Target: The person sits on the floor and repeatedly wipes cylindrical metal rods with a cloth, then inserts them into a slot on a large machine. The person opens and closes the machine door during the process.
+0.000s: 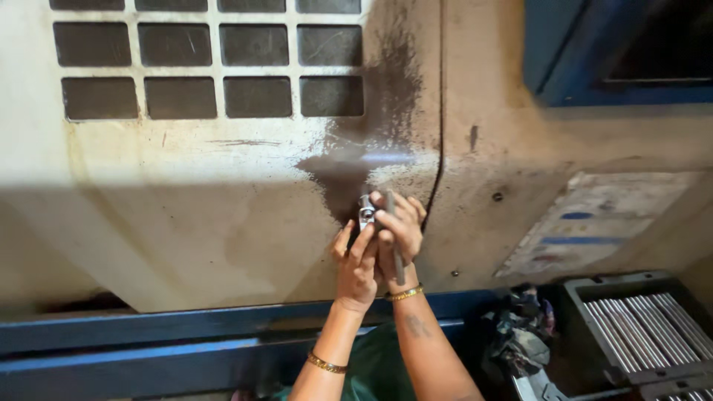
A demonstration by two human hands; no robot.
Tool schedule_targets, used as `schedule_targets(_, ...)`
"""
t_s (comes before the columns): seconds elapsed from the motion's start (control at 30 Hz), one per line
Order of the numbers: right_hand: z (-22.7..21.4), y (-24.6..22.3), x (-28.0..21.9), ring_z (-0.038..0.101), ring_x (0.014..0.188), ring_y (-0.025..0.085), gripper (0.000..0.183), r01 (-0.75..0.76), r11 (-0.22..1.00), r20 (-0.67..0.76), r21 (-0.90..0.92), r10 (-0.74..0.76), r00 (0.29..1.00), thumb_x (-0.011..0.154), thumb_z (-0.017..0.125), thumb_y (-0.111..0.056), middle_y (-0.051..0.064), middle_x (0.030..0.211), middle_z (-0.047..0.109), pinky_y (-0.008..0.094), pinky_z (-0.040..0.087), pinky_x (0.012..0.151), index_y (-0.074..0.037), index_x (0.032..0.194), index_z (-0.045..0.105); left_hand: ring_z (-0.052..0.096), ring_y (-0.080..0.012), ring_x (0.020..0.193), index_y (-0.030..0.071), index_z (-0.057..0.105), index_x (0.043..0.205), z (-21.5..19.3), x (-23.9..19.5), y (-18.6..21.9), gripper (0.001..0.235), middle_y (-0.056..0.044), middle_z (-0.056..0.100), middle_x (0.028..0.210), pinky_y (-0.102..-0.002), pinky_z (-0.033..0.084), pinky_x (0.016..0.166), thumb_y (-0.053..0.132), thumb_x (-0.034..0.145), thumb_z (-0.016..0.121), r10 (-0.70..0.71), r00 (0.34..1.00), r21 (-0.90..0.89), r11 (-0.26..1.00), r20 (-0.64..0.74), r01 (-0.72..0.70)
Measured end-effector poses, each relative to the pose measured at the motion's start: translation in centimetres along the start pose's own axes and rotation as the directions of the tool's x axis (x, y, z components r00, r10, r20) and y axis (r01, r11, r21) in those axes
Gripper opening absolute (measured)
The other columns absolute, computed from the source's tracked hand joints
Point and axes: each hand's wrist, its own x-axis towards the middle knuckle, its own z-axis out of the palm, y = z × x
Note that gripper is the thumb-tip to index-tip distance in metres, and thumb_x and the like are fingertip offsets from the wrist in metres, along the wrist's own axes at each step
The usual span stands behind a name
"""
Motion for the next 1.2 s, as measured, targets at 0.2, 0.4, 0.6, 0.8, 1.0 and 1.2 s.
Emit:
schedule_targets(0.2,-0.1,1.8,-1.8,0.065,0.131,0.034,0.04,-0.004,1.0,0.059,-0.025,0.005,0.998,0.113,0.038,-0.044,0.016,0.124,0.074,0.045,0.033,0.122,-0.012,0.108,0.063,0.045,-0.0376,0.144,0.01,0.06,0.139,1.2,-0.8,-0.8,0.032,-0.006,0.052,0.151,-0.045,0.04,0.119,0.025,0.114,0.049,-0.018,1.0,-0.011,1.0,0.006,0.018)
schedule_targets(0.4,-1.0,1.0,-1.7,0.061,0.136,0.034,0.039,-0.051,0.998,0.134,-0.022,0.054,0.99,0.113,0.042,-0.042,0.017,0.13,0.071,0.044,0.03,0.124,-0.01,0.111,0.064,0.046,-0.0371,0.141,0.011,0.045,0.151,2.1,-1.0,-0.6,0.048,-0.022,0.044,0.152,-0.044,0.037,0.12,0.039,0.114,0.036,-0.288,0.955,-0.503,0.817,0.069,0.283)
schedule_targets(0.6,-1.0,0.2,-1.7,0.055,0.142,0.034,0.043,-0.106,0.994,0.153,0.001,0.105,0.983,0.113,0.042,-0.045,0.017,0.136,0.068,0.044,0.026,0.127,-0.008,0.114,0.064,0.045,-0.0353,0.142,0.012,0.045,0.152,1.8,-0.8,-0.4,0.051,-0.02,0.044,0.154,-0.044,0.036,0.121,0.044,0.114,0.034,-0.284,0.955,-0.529,0.799,0.085,0.285)
schedule_targets(0.8,-0.4,0.2,-2.5,0.052,0.146,0.032,0.043,-0.126,0.992,0.126,0.001,0.125,0.984,0.113,0.04,-0.043,0.016,0.139,0.067,0.043,0.024,0.128,-0.008,0.117,0.064,0.045,-0.0344,0.144,0.012,0.046,0.151,1.6,-0.4,0.0,0.051,-0.018,0.044,0.154,-0.044,0.035,0.122,0.045,0.114,0.035,-0.283,0.955,-0.561,0.778,0.09,0.283)
schedule_targets(1.0,-0.7,0.0,-2.8,0.049,0.148,0.031,0.043,-0.138,0.989,0.147,-0.045,0.143,0.979,0.114,0.039,-0.041,0.016,0.142,0.066,0.043,0.024,0.128,-0.006,0.12,0.063,0.041,-0.0327,0.148,0.013,0.042,0.155,1.0,-0.8,0.2,0.051,-0.017,0.041,0.157,-0.041,0.036,0.124,0.043,0.116,0.031,-0.266,0.956,-0.498,0.817,0.124,0.292)
schedule_targets(1.2,-1.5,0.4,-2.7,0.049,0.148,0.031,0.037,-0.088,0.993,0.217,-0.082,0.104,0.971,0.112,0.044,-0.038,0.016,0.143,0.064,0.042,0.025,0.126,-0.008,0.123,0.062,0.041,-0.0331,0.149,0.011,0.04,0.156,1.3,-0.7,0.0,0.048,-0.014,0.04,0.159,-0.043,0.035,0.125,0.037,0.116,0.032,-0.217,0.973,-0.51,0.829,0.081,0.228)
